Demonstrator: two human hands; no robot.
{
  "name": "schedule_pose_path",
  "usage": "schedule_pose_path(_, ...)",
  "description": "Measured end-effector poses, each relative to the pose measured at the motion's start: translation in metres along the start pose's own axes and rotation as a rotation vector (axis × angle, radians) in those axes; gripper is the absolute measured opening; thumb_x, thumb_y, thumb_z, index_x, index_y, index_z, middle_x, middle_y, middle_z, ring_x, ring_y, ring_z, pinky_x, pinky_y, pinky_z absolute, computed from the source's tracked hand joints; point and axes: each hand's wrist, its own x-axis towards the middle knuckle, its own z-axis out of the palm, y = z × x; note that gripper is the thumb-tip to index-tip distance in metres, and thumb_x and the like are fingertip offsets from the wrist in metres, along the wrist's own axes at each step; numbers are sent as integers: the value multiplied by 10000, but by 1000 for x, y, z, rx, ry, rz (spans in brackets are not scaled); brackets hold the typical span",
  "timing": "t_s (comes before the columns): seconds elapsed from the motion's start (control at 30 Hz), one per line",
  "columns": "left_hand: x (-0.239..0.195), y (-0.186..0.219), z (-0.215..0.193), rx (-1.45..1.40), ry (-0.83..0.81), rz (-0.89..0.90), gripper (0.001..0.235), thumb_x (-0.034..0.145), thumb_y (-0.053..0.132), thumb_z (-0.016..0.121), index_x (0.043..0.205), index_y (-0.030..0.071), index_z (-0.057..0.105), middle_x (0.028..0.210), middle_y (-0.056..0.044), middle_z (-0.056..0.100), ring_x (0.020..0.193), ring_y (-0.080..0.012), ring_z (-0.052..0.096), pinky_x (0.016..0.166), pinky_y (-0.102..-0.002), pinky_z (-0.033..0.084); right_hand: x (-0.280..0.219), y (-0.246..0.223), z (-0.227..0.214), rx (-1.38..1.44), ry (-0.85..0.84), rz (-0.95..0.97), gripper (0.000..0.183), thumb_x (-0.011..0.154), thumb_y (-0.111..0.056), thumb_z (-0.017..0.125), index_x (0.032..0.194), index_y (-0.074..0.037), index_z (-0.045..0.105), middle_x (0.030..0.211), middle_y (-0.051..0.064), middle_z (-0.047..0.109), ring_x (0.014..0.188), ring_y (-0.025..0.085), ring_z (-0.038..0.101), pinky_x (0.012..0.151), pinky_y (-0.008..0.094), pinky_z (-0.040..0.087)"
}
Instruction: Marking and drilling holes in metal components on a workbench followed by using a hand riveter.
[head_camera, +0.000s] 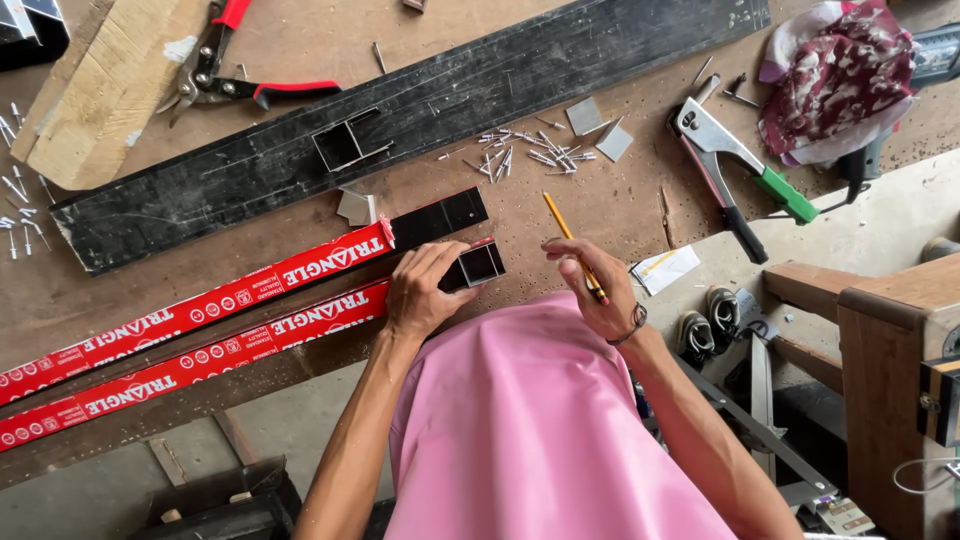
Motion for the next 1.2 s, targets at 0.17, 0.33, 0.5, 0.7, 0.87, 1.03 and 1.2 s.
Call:
schedule_pose_path(0.17,4,3,-2,-18,7,-10,533,741,355,919,1184,136,717,1078,-29,736,1026,-232,711,841,-375,546,-6,2,-8,1,23,1,379,1078,-358,508,1189,-76,737,990,128,767,944,306,739,879,445,552)
schedule_pose_path(0.33,6,3,-1,-62,4,-7,536,749,372,911,1189,132,721,1077,-46,751,1013,-252,721,829,-389,556,-14,8,-16,3,47,15,369,1082,-351,497,1196,-89,733,1000,117,762,969,302,735,904,441,543)
schedule_pose_path(0.5,6,0,0,-46,44,32,541,745,375,912,1181,114,725,1075,-59,769,986,-253,736,855,-398,569,-20,10,-23,19,87,-32,529,1084,-458,386,1190,-87,747,963,109,738,850,239,698,826,384,558)
schedule_pose_path(0.7,4,-5,3,-52,37,47,551,752,399,907,1184,108,726,1088,-64,772,990,-262,737,867,-402,570,-34,19,-34,12,181,-11,337,1080,-245,545,1261,-20,718,901,131,706,829,240,707,816,406,554)
schedule_pose_path(0.87,8,-2,2,-65,38,67,546,743,352,914,1175,76,726,1073,-95,776,975,-289,741,856,-418,573,-31,10,-40,24,240,-17,198,1025,-120,658,1149,13,736,911,141,693,793,219,668,776,365,557)
schedule_pose_path(1.03,6,-5,5,-63,45,64,552,741,354,921,1172,66,730,1078,-92,778,980,-282,745,848,-411,570,-33,10,-43,-24,248,-31,168,997,-76,692,1129,15,742,957,161,702,792,234,661,746,364,554)
schedule_pose_path(1.2,7,-4,4,-42,42,71,556,764,378,913,1182,59,733,1084,-89,782,978,-283,747,839,-406,567,-35,10,-47,-51,248,-58,176,1007,-88,679,1135,8,752,959,162,704,807,253,682,746,377,556)
